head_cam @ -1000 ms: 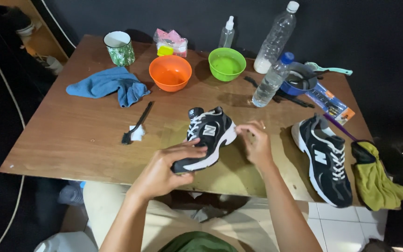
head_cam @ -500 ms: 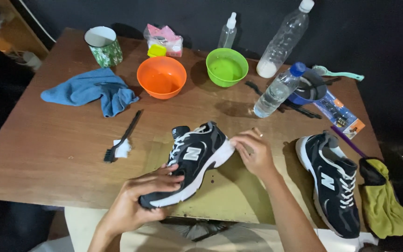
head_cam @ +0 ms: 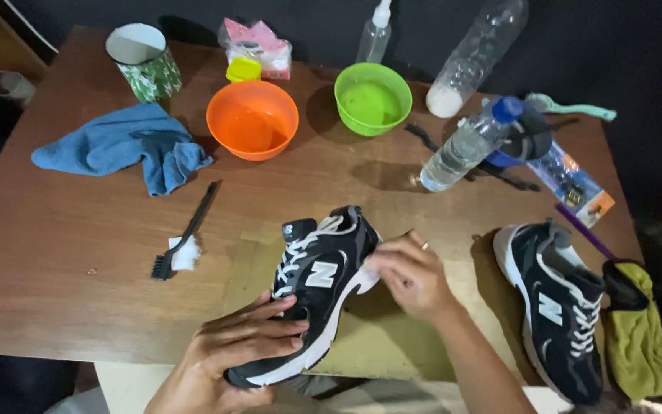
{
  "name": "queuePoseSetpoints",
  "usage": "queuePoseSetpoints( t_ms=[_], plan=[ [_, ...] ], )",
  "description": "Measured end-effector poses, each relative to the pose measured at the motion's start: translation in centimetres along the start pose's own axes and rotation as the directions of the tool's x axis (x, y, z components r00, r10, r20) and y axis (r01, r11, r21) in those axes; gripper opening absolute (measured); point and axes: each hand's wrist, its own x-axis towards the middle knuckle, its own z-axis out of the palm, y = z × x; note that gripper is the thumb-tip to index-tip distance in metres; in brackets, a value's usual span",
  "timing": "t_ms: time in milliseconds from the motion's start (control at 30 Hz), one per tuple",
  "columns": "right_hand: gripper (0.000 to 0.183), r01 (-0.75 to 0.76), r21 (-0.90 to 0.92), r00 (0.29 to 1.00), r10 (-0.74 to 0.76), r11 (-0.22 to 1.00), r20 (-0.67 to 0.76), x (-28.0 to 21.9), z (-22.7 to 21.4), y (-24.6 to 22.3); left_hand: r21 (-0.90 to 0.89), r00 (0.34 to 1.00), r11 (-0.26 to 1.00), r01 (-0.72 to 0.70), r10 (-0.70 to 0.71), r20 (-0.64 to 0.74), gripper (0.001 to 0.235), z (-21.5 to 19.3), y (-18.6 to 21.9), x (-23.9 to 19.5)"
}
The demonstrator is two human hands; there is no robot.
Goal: The person unties the laces of a black and white sneaker, then uses a wet tissue to wipe the upper, midsole, and outsole. They rotate the shoe to access different sides and continue wiping until the end of the clip.
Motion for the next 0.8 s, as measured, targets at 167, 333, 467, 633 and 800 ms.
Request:
queuePoseSetpoints(
  t_ms=[167, 333, 467, 633, 800],
  plan=[
    [0.019, -0.077, -0.051, 0.993, 0.072, 0.996, -0.092, -0.9, -0.3, 1.2, 0.022, 1.0, 0.999, 0.024, -0.023, -0.011, 0.044, -0.1, -0.3, -0.2],
    [0.016, -0.039, -0.099, 0.997, 0.033, 0.994, -0.063, -0.7, -0.5, -1.2, -0.022, 0.999, 0.999, 0.029, -0.029, -0.019, 0.04, 0.1, -0.6, -0.5],
    [0.022, -0.041, -0.068, 0.992, 0.032, 0.997, -0.125, -0.6, 0.6, -1.6, 0.022, 0.992, 0.999, 0.04, -0.037, -0.123, 0.039, 0.7, 0.0, -0.1],
    [0.022, 0.018, -0.201, 0.996, -0.035, 0.979, -0.081, -2.5, 0.4, -1.1, 0.034, 0.996, 0.999, 0.037, -0.035, -0.079, 0.039, 0.6, 0.0, -0.1],
    [0.015, 0.089, -0.193, 0.994, -0.101, 0.977, -0.051, -3.4, 0.9, -1.8, 0.033, 0.997, 0.999, 0.025, -0.022, -0.074, 0.043, 0.9, -0.1, -0.3]
  ],
)
